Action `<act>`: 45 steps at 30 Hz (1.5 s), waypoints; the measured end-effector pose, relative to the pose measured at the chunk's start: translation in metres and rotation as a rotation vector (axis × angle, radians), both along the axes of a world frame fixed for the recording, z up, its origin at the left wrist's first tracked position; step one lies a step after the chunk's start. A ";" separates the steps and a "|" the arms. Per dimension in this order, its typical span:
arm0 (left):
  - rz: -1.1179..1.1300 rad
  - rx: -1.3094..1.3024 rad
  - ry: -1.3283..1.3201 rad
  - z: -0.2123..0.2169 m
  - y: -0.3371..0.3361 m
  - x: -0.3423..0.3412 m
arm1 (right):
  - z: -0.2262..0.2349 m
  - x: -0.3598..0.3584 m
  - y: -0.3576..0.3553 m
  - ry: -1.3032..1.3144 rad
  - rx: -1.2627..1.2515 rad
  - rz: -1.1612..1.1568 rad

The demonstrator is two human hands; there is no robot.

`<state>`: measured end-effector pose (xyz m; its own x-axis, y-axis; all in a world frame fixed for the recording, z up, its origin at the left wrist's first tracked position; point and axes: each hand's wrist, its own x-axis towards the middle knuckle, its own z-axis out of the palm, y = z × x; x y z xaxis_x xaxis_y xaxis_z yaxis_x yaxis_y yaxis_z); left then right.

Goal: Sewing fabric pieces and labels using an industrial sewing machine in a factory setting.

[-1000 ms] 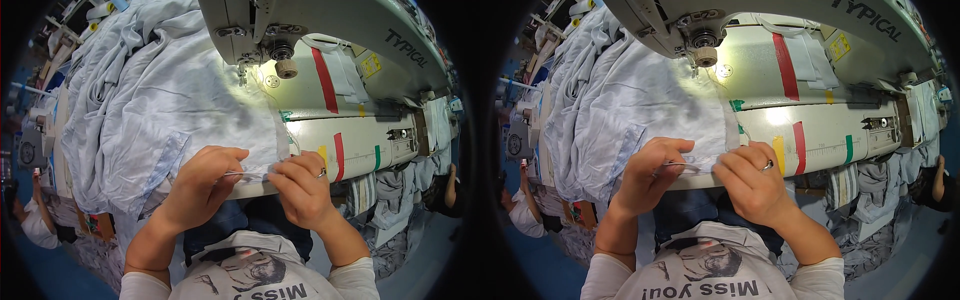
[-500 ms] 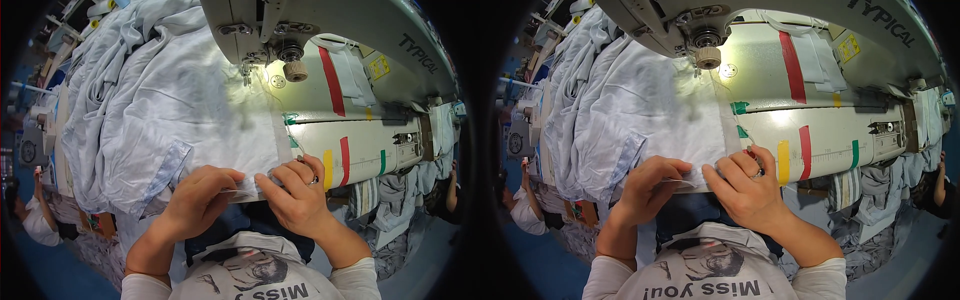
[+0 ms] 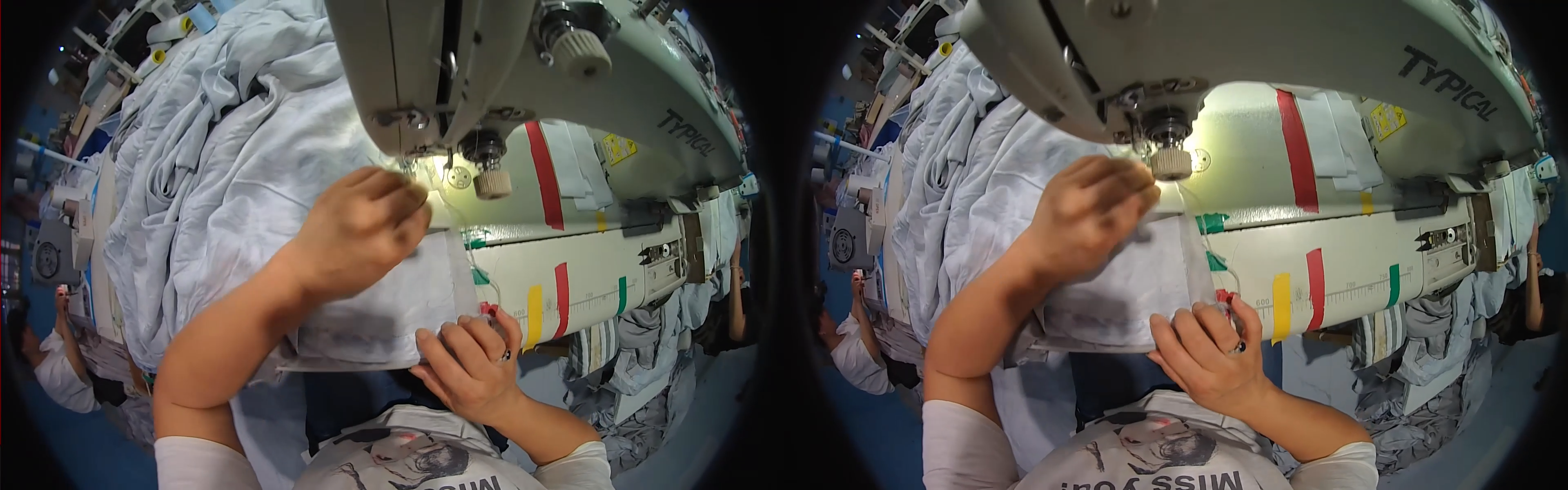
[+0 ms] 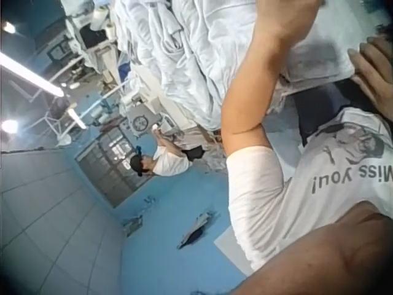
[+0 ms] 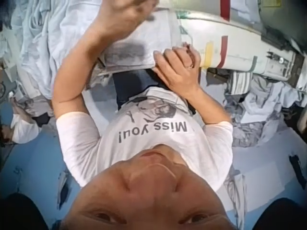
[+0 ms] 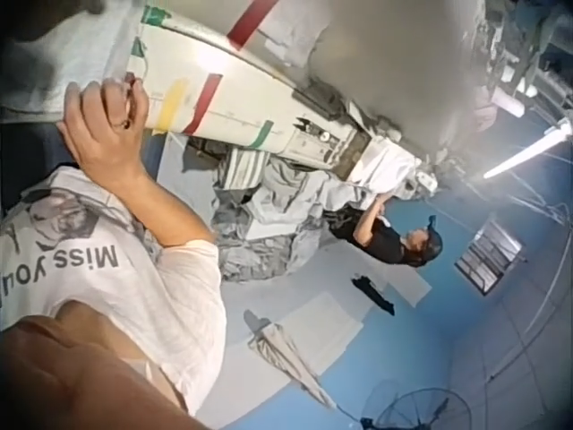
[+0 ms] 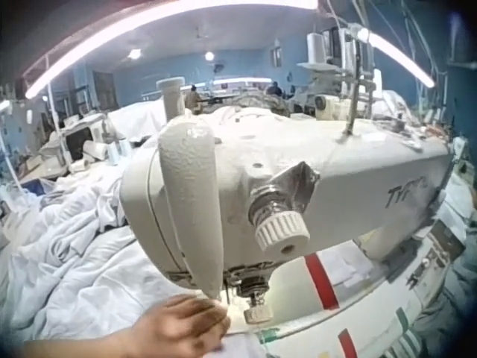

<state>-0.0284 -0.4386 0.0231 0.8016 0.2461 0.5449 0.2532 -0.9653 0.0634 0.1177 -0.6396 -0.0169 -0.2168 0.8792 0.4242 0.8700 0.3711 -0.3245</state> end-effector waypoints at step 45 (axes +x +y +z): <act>-0.177 -0.161 -0.133 -0.037 0.087 -0.009 | 0.021 -0.004 0.036 -0.078 -0.122 -0.001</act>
